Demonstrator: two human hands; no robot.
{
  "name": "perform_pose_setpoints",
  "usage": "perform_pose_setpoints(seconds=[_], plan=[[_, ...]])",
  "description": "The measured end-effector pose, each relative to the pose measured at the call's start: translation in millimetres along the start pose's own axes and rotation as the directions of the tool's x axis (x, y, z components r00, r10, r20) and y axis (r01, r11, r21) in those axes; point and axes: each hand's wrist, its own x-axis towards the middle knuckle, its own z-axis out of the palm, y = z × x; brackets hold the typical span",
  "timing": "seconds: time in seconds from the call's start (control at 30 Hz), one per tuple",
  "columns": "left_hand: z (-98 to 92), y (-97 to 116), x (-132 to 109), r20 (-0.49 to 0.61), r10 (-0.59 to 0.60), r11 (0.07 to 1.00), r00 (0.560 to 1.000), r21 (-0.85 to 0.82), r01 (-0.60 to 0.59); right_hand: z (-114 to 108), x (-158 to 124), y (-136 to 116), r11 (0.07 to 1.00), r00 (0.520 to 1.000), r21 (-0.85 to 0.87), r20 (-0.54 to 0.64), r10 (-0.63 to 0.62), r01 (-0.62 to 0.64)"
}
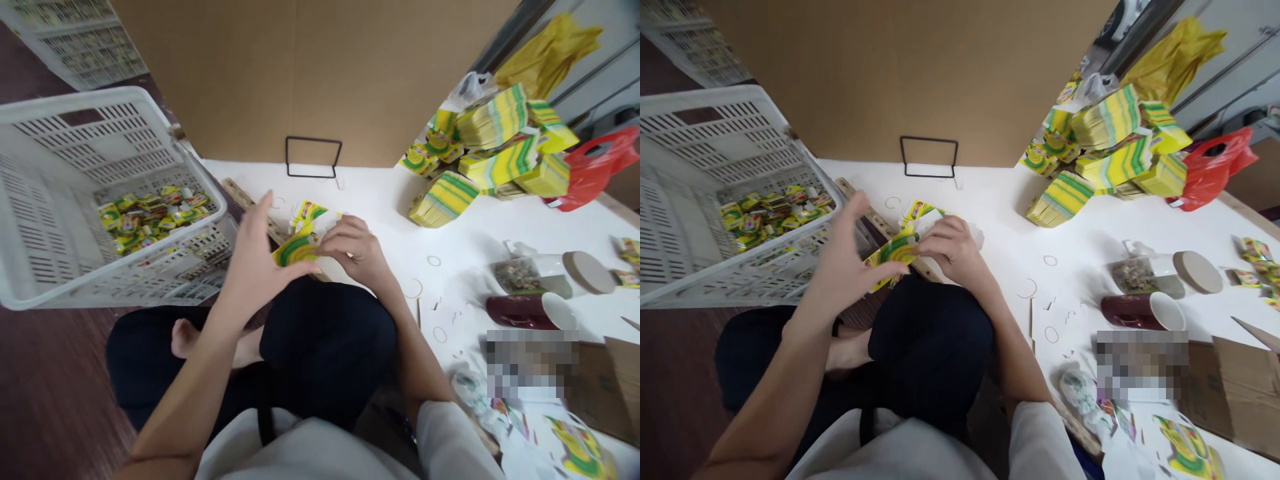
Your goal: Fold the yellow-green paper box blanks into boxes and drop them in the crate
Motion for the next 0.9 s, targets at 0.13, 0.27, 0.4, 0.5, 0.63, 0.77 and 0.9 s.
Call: perform_pose_setpoints(seconds=[0.13, 0.27, 0.4, 0.5, 0.63, 0.77, 0.9], plan=[[22.5, 17, 6, 0.336, -0.271, 0.956, 0.902, 0.205, 0.211, -2, -2, 0, 0.995, 0.991, -0.065, -0.116, 0.070, -0.078], [44.9, 19, -3, 0.251, -0.266, 0.955, 0.931, 0.197, 0.220, 9, -9, 16, 0.926, 0.875, 0.147, -0.306, 0.376, -0.347], [56.2, 15, -12, 0.128, -0.102, 0.993, 0.987, 0.071, 0.093, 20, -15, 24, 0.707, 0.775, 0.497, -0.104, 0.624, -0.503], [64.4, 16, -16, 0.093, 0.046, 0.998, 0.995, 0.045, -0.050, 18, -13, 16, 0.575, 0.729, 0.633, -0.026, 0.684, -0.518], [70.7, 18, -20, 0.087, 0.150, 0.985, 0.985, 0.076, -0.157, 10, -6, 1, 0.504, 0.738, 0.652, 0.128, 0.663, -0.566], [67.9, 12, -21, 0.103, 0.066, 0.998, 0.993, -0.007, -0.066, 7, -3, -2, 0.591, 0.836, 0.621, 0.209, 0.508, -0.514], [70.3, 4, -20, 0.160, -0.111, 0.993, 0.981, -0.028, 0.116, 6, -3, 0, 0.809, 0.907, 0.437, 0.326, 0.266, -0.394]])
